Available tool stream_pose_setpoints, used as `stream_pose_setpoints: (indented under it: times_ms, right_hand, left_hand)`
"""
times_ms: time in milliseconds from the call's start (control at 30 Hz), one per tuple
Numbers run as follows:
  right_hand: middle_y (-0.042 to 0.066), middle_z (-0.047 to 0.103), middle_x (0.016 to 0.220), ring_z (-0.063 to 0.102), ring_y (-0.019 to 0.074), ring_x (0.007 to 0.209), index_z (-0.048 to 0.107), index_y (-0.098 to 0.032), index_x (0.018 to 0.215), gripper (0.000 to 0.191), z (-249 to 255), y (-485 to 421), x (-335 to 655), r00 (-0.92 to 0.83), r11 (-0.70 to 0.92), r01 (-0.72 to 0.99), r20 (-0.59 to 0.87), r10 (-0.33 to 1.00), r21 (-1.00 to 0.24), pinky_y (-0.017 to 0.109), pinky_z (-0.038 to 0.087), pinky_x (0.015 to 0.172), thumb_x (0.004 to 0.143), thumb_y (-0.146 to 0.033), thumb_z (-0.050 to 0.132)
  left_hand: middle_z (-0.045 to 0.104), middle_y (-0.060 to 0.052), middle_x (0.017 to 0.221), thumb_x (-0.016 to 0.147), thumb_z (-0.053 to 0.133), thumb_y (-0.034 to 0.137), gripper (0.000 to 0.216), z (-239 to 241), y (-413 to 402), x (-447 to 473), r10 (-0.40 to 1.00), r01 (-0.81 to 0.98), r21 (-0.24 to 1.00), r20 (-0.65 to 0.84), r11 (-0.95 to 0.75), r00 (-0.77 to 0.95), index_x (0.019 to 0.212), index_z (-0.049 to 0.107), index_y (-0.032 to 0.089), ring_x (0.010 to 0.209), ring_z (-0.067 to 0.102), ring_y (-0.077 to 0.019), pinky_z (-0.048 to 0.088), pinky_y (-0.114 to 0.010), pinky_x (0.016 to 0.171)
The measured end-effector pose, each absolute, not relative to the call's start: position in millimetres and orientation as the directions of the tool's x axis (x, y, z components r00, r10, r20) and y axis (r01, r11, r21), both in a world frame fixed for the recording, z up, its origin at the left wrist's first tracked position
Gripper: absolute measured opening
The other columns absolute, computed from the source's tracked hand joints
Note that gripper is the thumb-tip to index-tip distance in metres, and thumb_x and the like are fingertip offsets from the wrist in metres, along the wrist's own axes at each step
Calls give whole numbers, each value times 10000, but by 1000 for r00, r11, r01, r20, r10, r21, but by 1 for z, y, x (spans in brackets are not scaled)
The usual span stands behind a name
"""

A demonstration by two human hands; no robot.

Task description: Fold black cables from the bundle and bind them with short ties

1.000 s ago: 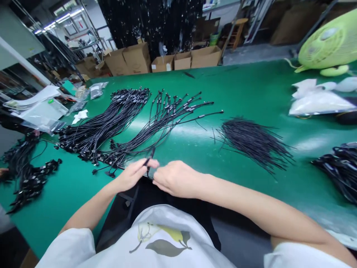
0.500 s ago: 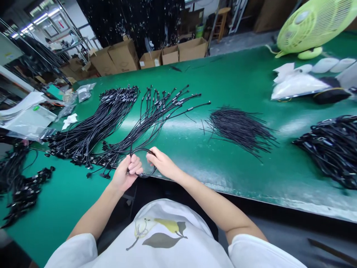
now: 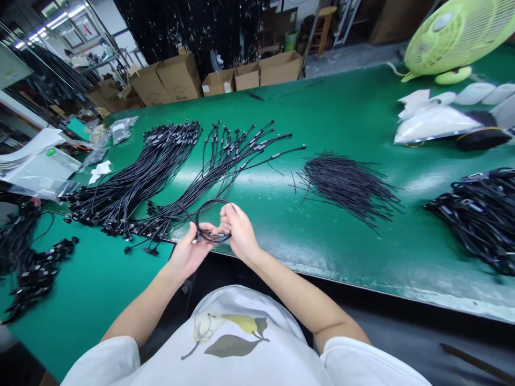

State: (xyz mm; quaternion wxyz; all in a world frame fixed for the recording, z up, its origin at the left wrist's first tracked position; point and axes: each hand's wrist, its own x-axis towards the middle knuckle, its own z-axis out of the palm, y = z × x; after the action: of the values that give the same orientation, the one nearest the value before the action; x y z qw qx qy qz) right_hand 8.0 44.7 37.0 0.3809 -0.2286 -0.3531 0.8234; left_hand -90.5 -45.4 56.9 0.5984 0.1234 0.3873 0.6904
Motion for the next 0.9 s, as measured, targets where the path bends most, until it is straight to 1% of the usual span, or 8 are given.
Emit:
stream_pose_setpoints:
  times_ms: [67, 200, 267, 367, 500, 633, 767, 900]
  right_hand:
    - [-87, 260, 571, 225, 56, 477, 469, -191, 754, 368, 37, 45, 9, -538, -313, -448, -27, 842, -838, 202, 244, 466, 862, -521, 590]
    - [-34, 469, 703, 439, 89, 617, 502, -191, 821, 314, 34, 44, 11, -569, -30, -275, 138, 811, -961, 236, 382, 613, 874, -491, 580]
    - [-36, 477, 717, 450, 93, 632, 493, -193, 844, 307, 32, 46, 13, -622, -70, -256, 109, 776, -964, 241, 391, 629, 866, -483, 590]
    - [-49, 439, 683, 405, 77, 607, 498, -182, 822, 338, 36, 58, 20, -739, -307, -273, -5, 674, -912, 219, 365, 584, 805, -468, 677]
    - [-74, 325, 624, 270, 37, 519, 464, -163, 709, 459, 56, 74, 26, -838, -634, -301, -119, 532, -713, 178, 280, 473, 711, -506, 769]
    - [-104, 202, 553, 183, 35, 438, 455, -190, 725, 466, 71, 67, 20, -771, -634, -366, -160, 616, -681, 171, 212, 392, 744, -578, 713]
    - [-51, 419, 651, 453, 51, 592, 469, -179, 699, 443, 68, 53, 13, -703, -505, -412, -88, 706, -758, 152, 418, 530, 767, -548, 703]
    - [34, 611, 904, 593, 115, 846, 564, -166, 831, 405, 64, 49, 14, -830, -566, -265, -114, 546, -781, 239, 530, 780, 701, -481, 783]
  left_hand:
    - [622, -77, 778, 987, 407, 381, 403, 57, -43, -87, 904, -783, 622, -342, 11, -258, 854, 655, 92, 896, 641, -190, 495, -342, 907]
    - [468, 25, 612, 1014, 352, 288, 352, 63, -36, -87, 845, -859, 456, -343, -231, -410, 857, 621, 124, 658, 564, -98, 508, -264, 765]
    - [463, 27, 627, 1015, 341, 236, 322, 65, -35, -91, 842, -873, 412, -346, -260, -414, 894, 613, 113, 639, 543, -87, 503, -250, 726]
    - [453, 24, 625, 1011, 341, 213, 311, 63, -38, -93, 864, -886, 396, -327, -243, -383, 902, 612, 104, 645, 536, -91, 501, -247, 712]
    - [453, 15, 619, 990, 420, 286, 300, 55, -43, -85, 916, -864, 501, -322, -51, -241, 827, 616, 128, 740, 581, -136, 507, -309, 807]
    - [503, -4, 672, 930, 507, 469, 374, 56, -41, -77, 939, -797, 604, -283, 18, -194, 728, 568, 160, 830, 597, -178, 482, -371, 879]
    - [368, 58, 541, 886, 574, 494, 411, 60, -47, -84, 965, -699, 714, -207, 38, -159, 639, 472, 183, 571, 461, -111, 454, -336, 844]
    - [420, 47, 548, 863, 586, 533, 417, 55, -59, -92, 968, -469, 866, -238, 174, -81, 665, 497, 177, 580, 494, -128, 427, -354, 845]
